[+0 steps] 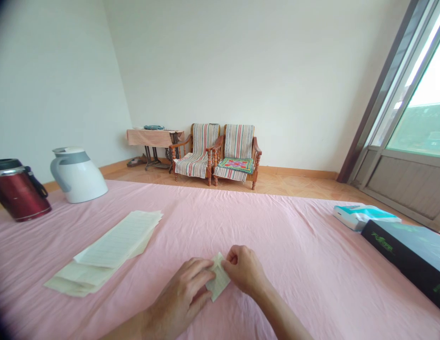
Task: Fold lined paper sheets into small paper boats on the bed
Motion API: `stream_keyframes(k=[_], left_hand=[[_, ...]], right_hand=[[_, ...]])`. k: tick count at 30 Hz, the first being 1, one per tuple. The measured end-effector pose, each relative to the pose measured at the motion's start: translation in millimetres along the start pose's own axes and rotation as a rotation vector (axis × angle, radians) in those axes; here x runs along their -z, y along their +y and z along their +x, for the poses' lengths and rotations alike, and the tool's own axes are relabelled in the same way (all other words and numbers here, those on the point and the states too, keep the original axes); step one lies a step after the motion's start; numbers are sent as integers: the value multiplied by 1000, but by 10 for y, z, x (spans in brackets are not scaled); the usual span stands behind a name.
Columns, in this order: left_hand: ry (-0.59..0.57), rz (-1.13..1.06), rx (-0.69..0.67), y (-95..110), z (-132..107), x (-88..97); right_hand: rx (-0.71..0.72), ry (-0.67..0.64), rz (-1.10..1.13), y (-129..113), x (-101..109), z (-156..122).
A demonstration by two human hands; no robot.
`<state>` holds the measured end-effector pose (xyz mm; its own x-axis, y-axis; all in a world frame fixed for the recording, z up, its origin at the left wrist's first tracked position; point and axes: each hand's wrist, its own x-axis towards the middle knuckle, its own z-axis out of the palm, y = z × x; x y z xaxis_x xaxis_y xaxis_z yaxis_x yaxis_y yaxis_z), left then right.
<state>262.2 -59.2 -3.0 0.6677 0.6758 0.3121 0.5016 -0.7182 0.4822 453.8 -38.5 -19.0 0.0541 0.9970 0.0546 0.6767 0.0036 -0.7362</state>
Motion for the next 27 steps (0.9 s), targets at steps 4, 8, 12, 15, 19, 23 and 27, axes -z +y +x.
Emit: stream_keyframes(k=[4,8,12,15,19,23,27], left_hand=[[-13,-17,15,-8,11,5],[-12,-25,8,-31,12,-3],[-15,-20,-5,-38,18,-5],[-20,-16,-13,-26,29,11],[-33,-11,-39,-10,39,41],[-45,-15,-62,-3,48,59],[-85,-21,-65,-4,58,60]], right_hand=[[33,-55,145,8,-9,17],[74,-116,291,11,-18,10],[94,-142,390,36,-29,13],[104,-159,445,60,-32,20],[130,-193,502,59,-26,7],[165,-244,523,22,-14,-14],[174,-277,478,2,5,-6]])
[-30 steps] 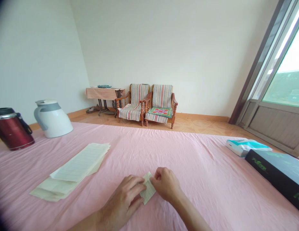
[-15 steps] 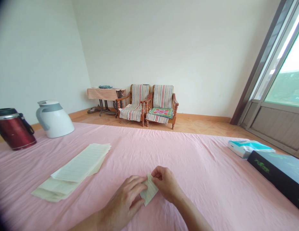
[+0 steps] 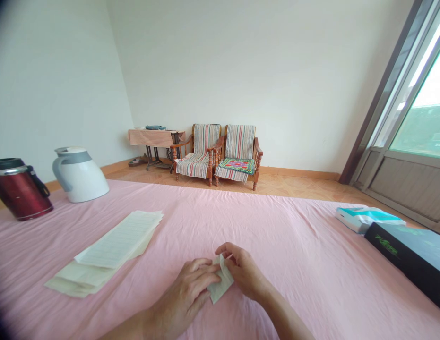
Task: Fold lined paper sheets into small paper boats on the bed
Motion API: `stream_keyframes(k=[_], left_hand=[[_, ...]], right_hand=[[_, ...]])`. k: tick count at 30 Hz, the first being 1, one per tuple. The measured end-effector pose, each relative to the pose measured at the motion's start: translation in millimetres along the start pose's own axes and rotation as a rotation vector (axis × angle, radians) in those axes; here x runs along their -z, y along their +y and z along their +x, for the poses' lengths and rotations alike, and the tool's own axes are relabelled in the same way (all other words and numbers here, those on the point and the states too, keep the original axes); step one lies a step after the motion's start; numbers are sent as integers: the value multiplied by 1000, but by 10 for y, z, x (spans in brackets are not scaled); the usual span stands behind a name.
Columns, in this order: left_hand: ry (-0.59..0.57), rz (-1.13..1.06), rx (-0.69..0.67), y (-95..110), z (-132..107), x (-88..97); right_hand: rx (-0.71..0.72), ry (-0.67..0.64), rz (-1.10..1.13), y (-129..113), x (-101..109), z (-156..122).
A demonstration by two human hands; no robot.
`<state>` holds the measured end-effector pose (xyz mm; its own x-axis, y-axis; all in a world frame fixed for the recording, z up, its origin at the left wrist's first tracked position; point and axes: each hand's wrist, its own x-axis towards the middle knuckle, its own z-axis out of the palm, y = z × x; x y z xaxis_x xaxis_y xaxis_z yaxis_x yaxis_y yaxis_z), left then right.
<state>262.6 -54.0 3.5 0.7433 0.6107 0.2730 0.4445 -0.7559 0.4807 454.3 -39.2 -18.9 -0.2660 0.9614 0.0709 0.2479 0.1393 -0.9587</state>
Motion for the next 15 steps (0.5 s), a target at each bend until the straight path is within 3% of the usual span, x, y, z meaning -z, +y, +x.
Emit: stream_keyframes(k=[15], left_hand=[[85,-11,22,-23,-44,-35]], right_hand=[[-27,44,-441,-148,75,182]])
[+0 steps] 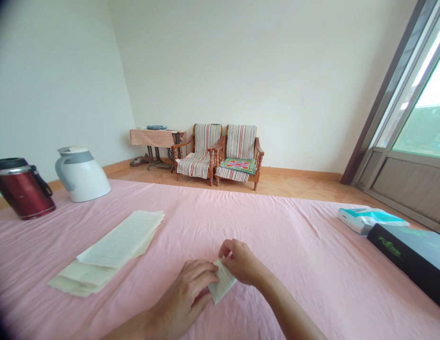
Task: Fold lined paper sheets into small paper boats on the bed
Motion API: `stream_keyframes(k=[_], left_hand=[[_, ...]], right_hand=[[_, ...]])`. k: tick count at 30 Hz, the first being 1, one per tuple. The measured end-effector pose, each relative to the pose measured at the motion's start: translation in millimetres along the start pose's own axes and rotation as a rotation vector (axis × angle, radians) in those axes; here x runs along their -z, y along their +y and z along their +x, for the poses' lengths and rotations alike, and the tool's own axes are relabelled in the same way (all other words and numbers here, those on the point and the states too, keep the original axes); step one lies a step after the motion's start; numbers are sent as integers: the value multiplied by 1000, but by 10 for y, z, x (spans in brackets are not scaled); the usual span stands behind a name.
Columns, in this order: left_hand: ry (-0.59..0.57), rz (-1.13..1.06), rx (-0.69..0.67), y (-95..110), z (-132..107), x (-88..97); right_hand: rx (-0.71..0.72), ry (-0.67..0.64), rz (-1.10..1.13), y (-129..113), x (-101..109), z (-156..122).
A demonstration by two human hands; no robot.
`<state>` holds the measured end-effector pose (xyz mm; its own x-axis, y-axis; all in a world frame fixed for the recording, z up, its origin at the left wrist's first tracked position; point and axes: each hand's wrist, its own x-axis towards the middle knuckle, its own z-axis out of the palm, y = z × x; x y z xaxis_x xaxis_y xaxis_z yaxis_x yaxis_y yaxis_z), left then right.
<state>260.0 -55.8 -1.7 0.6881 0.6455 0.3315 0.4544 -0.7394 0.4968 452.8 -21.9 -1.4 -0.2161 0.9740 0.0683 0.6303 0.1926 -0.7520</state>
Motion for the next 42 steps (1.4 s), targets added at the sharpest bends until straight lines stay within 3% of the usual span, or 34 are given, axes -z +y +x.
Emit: stream_keyframes(k=[13,19,25,29,36,42], left_hand=[[-47,74,-38,29,35,12],[-43,86,-36,14,36,-5],[-64,89,-47,24,32,5],[-56,78,-54,22,33,13],[-47,80,-53,-7,22,-1],[-33,50,-72,18,34,5]], right_hand=[[20,162,-95,127,-138,2],[58,281,-100,148,-183,-226],[174,260,-132,-7,-250,-469],[133,282,-141,-9,-292,-490],[-4,461,60,228,-410,-371],[-29,499,81,275,-461,-330]])
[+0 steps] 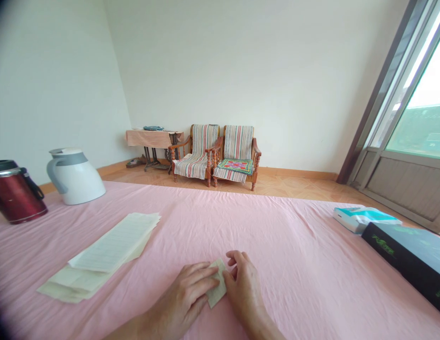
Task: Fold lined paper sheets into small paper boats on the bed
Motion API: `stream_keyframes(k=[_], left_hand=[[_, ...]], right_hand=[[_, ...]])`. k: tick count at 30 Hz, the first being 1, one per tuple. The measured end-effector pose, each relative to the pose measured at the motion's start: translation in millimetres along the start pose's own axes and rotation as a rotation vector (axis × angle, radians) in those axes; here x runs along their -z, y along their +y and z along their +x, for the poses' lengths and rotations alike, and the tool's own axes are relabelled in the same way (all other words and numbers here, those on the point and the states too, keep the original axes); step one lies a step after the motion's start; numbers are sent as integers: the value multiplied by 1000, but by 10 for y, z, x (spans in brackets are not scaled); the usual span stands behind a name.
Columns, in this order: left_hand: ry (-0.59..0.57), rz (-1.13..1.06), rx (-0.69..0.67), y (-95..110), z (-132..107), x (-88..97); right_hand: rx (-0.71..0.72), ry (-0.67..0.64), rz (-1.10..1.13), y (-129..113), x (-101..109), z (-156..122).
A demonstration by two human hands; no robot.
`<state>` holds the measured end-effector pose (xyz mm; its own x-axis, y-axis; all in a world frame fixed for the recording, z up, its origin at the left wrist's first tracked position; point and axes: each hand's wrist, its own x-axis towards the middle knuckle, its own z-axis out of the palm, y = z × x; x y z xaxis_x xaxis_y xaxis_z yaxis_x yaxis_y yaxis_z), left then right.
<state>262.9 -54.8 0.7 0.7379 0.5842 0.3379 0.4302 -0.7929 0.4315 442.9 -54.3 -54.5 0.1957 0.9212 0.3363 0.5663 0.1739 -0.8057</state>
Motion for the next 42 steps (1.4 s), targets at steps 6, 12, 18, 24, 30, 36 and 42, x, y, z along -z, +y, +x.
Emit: stream_keyframes(k=[6,12,18,24,30,36,42], left_hand=[[-7,-17,28,25,0,24],[-27,-28,62,31,6,25],[-40,22,43,-11,-3,-9],[-69,74,17,-49,-9,-44],[-70,84,17,-38,-2,-32],[-107,101,12,-23,6,-30],[-143,137,19,-25,7,-22]], right_hand=[[7,-1,-12,-22,20,-11],[17,-8,-41,-41,39,-5],[35,1,-76,-37,21,1],[49,-16,-87,-73,23,-18],[69,-59,-93,-97,31,-16],[93,-43,-117,-69,14,-6],[145,-9,-167,-77,117,-38]])
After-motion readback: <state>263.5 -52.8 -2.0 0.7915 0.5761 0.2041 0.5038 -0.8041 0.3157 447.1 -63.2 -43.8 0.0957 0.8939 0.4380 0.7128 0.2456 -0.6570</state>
